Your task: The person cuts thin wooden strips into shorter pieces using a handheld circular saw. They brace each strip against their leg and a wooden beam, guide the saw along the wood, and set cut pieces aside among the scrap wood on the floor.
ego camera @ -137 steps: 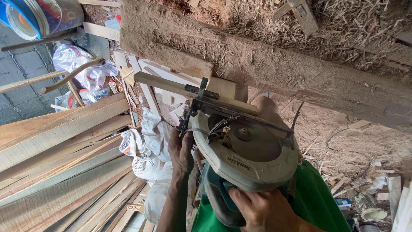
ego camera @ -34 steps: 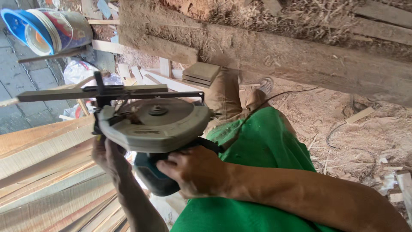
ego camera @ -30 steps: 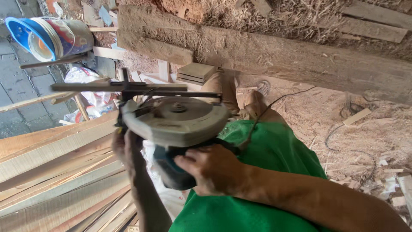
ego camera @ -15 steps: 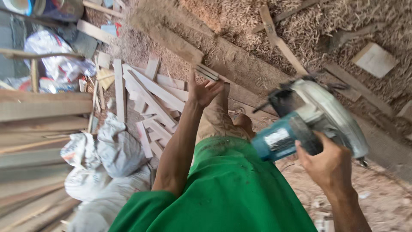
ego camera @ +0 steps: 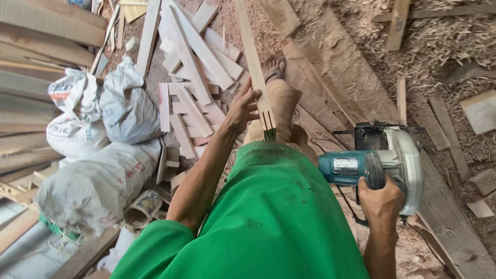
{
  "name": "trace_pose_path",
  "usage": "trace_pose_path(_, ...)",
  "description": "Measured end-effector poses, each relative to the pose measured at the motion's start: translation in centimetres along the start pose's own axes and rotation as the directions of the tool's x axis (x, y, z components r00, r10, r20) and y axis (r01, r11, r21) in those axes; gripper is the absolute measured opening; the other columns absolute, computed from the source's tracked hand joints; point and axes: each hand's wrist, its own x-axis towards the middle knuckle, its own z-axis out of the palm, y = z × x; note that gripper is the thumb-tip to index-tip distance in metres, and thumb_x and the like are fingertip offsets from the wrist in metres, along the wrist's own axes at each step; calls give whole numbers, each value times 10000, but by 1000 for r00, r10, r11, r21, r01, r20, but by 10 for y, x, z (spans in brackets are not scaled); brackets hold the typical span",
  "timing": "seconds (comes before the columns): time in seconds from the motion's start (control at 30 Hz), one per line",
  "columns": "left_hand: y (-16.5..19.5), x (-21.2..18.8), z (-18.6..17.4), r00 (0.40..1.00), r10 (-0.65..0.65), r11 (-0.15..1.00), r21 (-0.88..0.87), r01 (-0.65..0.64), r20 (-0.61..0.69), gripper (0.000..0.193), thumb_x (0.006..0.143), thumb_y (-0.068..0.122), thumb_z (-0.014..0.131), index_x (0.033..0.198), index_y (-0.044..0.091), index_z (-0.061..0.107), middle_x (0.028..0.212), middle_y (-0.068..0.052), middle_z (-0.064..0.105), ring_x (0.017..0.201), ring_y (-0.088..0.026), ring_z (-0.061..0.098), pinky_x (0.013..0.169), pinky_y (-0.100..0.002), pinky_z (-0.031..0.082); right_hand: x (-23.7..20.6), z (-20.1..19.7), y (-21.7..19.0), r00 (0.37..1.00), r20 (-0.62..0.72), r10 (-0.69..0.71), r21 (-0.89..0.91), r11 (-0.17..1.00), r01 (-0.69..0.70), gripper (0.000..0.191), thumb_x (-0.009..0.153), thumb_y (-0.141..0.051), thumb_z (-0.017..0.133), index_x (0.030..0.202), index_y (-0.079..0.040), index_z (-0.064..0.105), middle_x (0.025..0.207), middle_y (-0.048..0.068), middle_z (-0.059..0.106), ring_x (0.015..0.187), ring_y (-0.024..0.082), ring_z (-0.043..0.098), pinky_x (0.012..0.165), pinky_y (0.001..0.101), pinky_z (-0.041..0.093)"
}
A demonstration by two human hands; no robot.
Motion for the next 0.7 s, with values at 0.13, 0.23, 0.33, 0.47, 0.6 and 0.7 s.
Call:
trace_pose_path(0.13, 1, -12, -30, 985, 156, 987, 41, -153, -74, 973, 882, 295, 712, 1687, 263, 165, 1246, -127, 544, 1102, -274, 625, 868, -477, 627, -9, 7, -14, 993, -101, -68, 43, 996, 73, 263, 920, -245, 748, 1078, -36, 761, 902, 203, 763, 827, 343, 759, 877, 467, 582)
trace_pose_path(0.23, 2, -15, -49, 969, 237, 971, 56, -233, -73, 977, 885, 282, 720, 1683, 261, 158, 1302, -143, 601, 1145, -234, 635, 887, -441, 632, -12, 6, -23, 977, -178, -115, 68, 989, 129, 281, 883, -216, 773, 1127, -75, 778, 935, 210, 762, 864, 351, 747, 850, 476, 573)
trace_pose_path(0.33, 1, -18, -60, 955, 286, 957, 81, -280, -77, 983, 879, 310, 722, 1672, 261, 144, 1362, -132, 641, 1147, -208, 647, 863, -396, 610, -12, 6, -28, 971, -201, -126, 75, 987, 144, 274, 887, -216, 779, 1128, -84, 785, 948, 212, 762, 887, 350, 752, 840, 471, 575)
trace_pose_path(0.47, -1, -20, -67, 942, 328, 944, 69, -324, -67, 1001, 873, 329, 745, 1668, 260, 141, 1360, -122, 644, 1125, -208, 648, 842, -376, 612, -10, 8, -29, 976, -187, -108, 62, 991, 121, 284, 880, -220, 780, 1127, -80, 778, 944, 218, 754, 887, 368, 755, 836, 475, 570)
trace_pose_path(0.6, -1, -23, -76, 940, 329, 938, 146, -315, -90, 1023, 861, 360, 748, 1684, 251, 150, 1327, -96, 672, 1088, -178, 636, 797, -321, 565, -9, 10, -33, 965, -222, -137, 56, 987, 153, 290, 868, -228, 781, 1115, -77, 787, 971, 228, 755, 931, 402, 747, 853, 486, 565)
trace_pose_path(0.7, -2, -23, -84, 943, 324, 944, 89, -317, -79, 1048, 855, 379, 767, 1678, 229, 136, 1303, -71, 667, 1064, -169, 627, 797, -317, 568, -7, 10, -38, 975, -197, -100, -40, 995, 93, 329, 885, -279, 800, 1123, -54, 783, 973, 260, 745, 940, 440, 730, 871, 509, 561)
